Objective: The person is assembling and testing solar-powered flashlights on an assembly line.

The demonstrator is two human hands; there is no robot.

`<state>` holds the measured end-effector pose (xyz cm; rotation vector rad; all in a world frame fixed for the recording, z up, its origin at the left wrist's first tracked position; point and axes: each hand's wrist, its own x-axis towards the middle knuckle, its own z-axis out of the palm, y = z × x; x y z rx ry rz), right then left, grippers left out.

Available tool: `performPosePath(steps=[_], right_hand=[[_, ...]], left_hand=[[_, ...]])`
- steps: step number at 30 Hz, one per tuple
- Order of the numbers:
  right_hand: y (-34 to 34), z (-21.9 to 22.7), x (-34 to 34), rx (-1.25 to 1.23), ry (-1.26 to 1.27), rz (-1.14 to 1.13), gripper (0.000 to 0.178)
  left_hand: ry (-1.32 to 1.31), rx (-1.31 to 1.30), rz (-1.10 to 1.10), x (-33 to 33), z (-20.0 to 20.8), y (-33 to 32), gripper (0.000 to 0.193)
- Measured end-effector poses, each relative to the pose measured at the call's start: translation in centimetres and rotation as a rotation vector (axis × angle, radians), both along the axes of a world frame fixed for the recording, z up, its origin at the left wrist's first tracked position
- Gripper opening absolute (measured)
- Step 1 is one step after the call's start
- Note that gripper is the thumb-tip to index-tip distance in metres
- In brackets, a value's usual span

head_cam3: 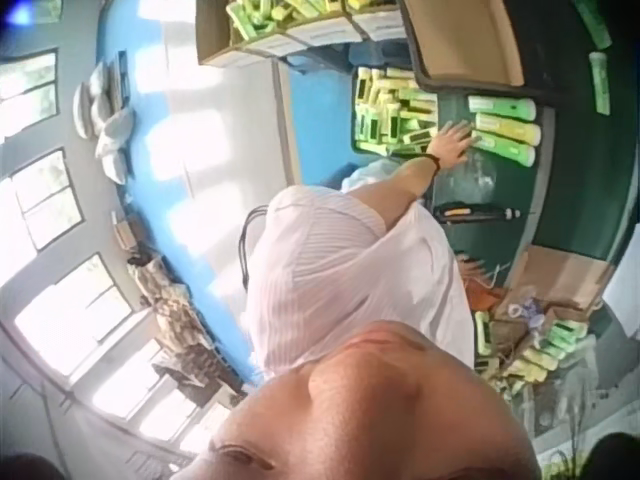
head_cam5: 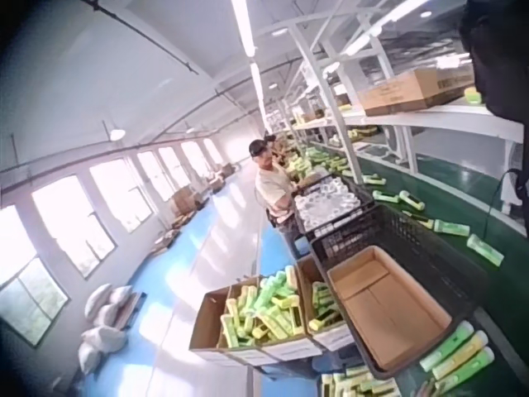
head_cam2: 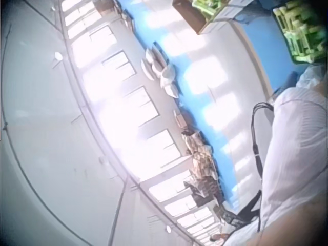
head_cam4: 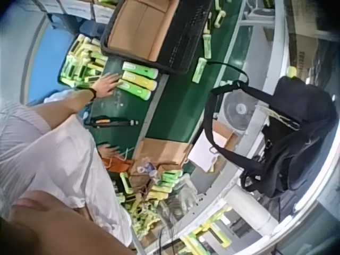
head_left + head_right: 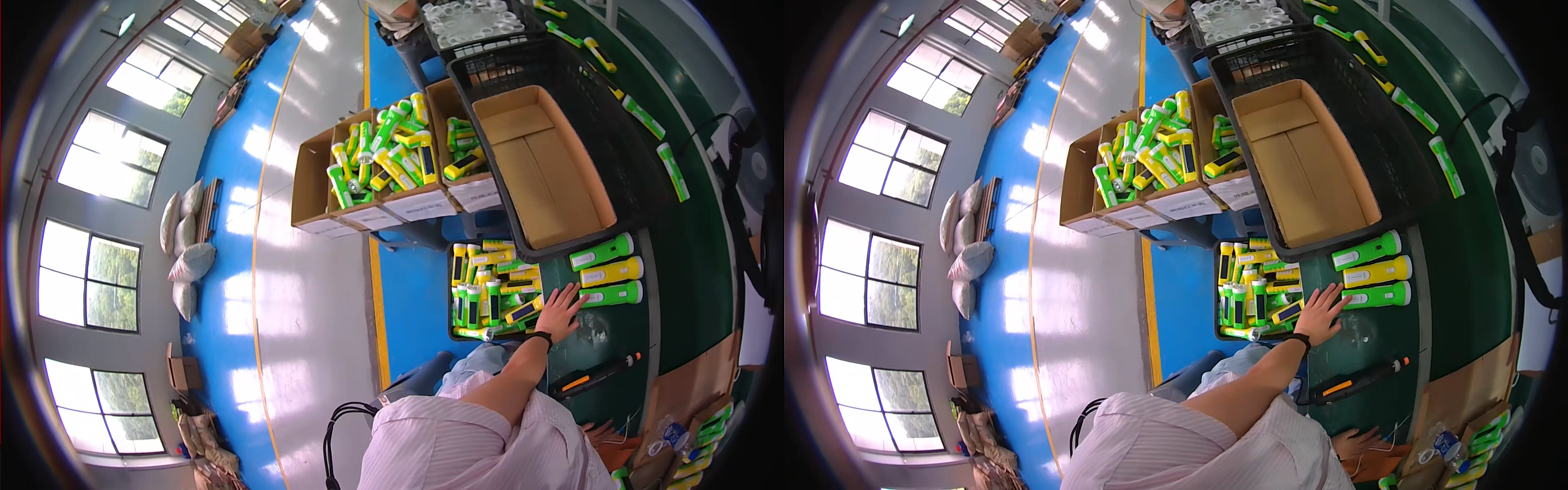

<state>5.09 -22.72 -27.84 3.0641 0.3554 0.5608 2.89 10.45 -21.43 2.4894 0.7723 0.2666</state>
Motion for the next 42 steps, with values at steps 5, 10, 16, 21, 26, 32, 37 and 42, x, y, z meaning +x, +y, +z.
performPosePath(steps=[5,10,16,21,26,32,37,42], right_hand=[[-1.5,-1.3,3.6,-0.012,-0.001,0.091,0.058],[2.6,-1.1,10.3,0.009,-0.036,0.268,0.057],[6.3,-0.8,15.7,-0.027,0.001,0.551,0.057],[7.0,-1.2,14.4,-0.048,0.071,0.620,0.057],[5.9,-2.0,11.1,-0.052,0.149,0.601,0.057],[3.9,-1.7,8.1,-0.031,0.177,0.456,0.056],[-1.2,-0.5,1.7,0.005,0.132,0.050,0.056],[-0.6,2.6,-2.3,0.118,0.200,-0.295,0.054]], left_hand=[[-0.023,-0.037,-0.031,0.4,0.1,0.0,0.068],[-0.006,-0.073,-0.040,-0.4,-0.7,-0.3,0.071],[-0.087,-0.082,-0.023,-0.5,-1.4,-0.6,0.070],[-0.104,-0.087,-0.030,-1.0,-1.4,-0.3,0.070],[-0.108,-0.058,-0.018,-1.2,-1.2,-0.2,0.069],[-0.131,-0.036,-0.061,0.0,-1.1,-0.1,0.067],[-0.028,-0.049,-0.036,-1.1,-1.2,0.5,0.062],[0.002,0.015,-0.044,-0.1,-0.6,0.1,0.057]])
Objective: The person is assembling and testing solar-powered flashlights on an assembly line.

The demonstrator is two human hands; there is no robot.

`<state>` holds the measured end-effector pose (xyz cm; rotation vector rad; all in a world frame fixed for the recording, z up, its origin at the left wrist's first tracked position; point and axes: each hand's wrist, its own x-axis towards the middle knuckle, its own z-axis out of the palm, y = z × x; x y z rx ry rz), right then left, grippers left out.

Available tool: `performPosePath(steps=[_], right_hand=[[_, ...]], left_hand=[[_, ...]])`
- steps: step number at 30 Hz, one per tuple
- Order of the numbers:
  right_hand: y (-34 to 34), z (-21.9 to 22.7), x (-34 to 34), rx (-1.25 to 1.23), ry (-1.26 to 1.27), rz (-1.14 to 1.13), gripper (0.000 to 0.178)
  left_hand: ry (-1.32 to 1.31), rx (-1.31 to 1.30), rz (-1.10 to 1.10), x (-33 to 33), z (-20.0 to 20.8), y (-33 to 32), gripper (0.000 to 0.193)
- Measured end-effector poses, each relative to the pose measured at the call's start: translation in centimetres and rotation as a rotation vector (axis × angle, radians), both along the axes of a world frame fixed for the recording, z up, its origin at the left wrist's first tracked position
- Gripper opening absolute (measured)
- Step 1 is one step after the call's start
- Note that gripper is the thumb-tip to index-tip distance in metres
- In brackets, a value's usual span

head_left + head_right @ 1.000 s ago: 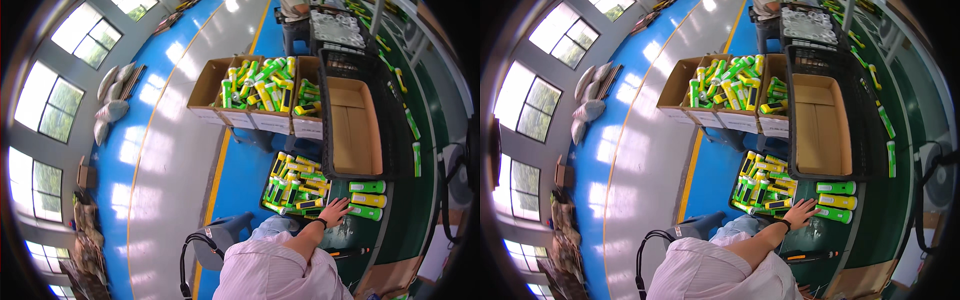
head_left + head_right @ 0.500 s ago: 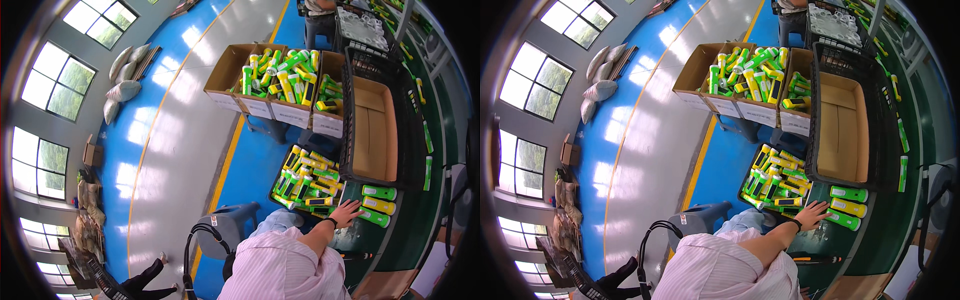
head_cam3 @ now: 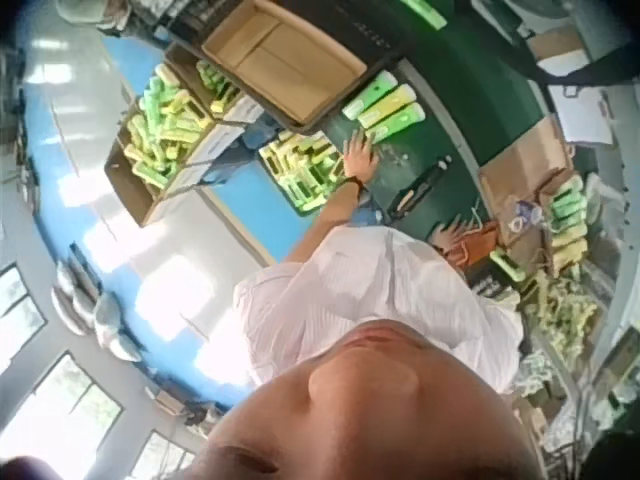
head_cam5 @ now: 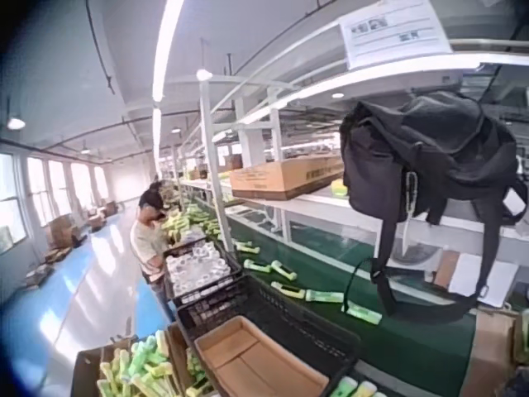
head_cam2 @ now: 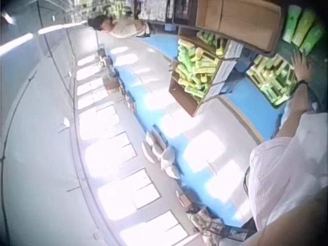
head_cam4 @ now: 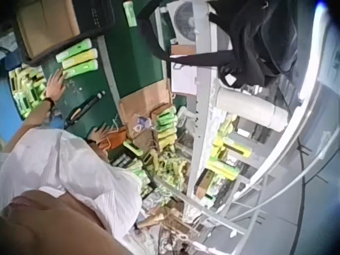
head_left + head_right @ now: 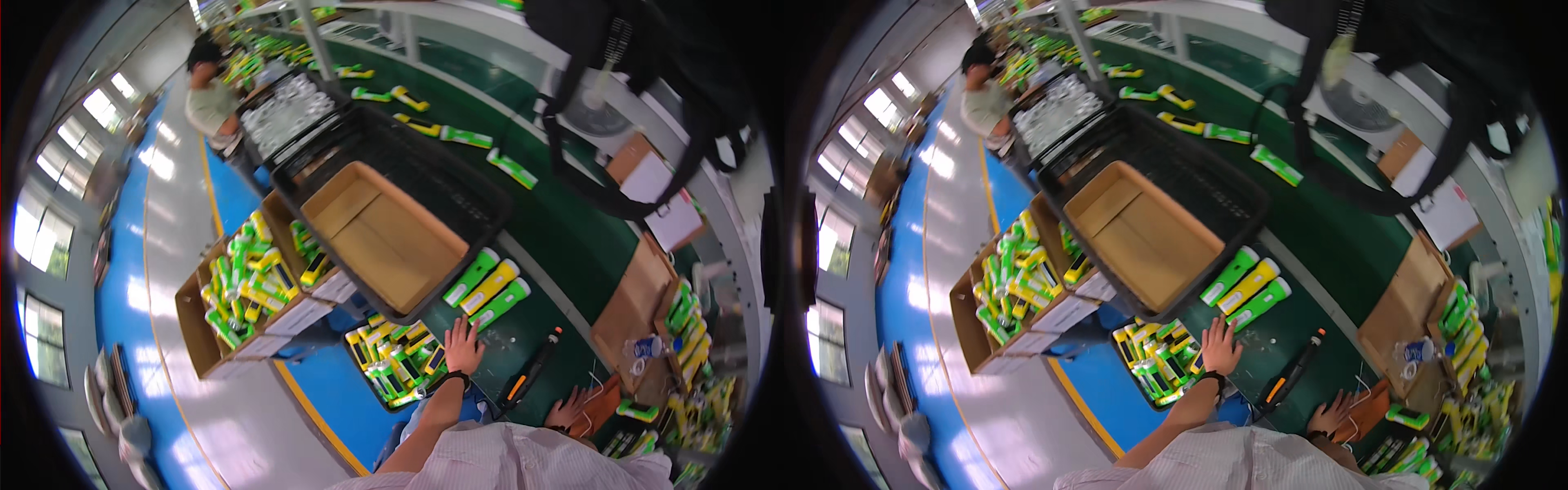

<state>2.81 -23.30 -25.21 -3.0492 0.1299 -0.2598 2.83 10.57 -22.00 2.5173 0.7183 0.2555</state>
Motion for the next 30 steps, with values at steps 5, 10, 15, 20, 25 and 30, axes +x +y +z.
performPosePath(steps=[5,10,15,20,25,30], right_hand=[[1.8,3.0,0.0,0.127,0.137,-0.042,0.062],[1.8,3.2,-0.3,0.149,0.115,-0.095,0.061],[1.8,4.1,0.1,0.266,0.120,-0.100,0.061],[1.7,4.3,-0.3,0.310,0.130,-0.083,0.060],[1.7,4.7,-1.2,0.335,0.125,-0.087,0.060],[1.7,3.2,-1.5,0.260,0.192,-0.087,0.062]], left_hand=[[-0.010,0.019,-0.008,0.3,-0.4,-0.2,0.055],[-0.031,0.069,-0.031,0.3,-1.1,-0.3,0.055],[-0.002,0.114,-0.049,0.4,-1.8,-0.2,0.060],[-0.025,0.122,-0.040,0.0,-1.6,-0.4,0.060],[0.014,0.164,-0.040,-0.5,-2.3,-0.2,0.064],[0.096,0.097,-0.020,-1.1,-1.4,0.2,0.073]])
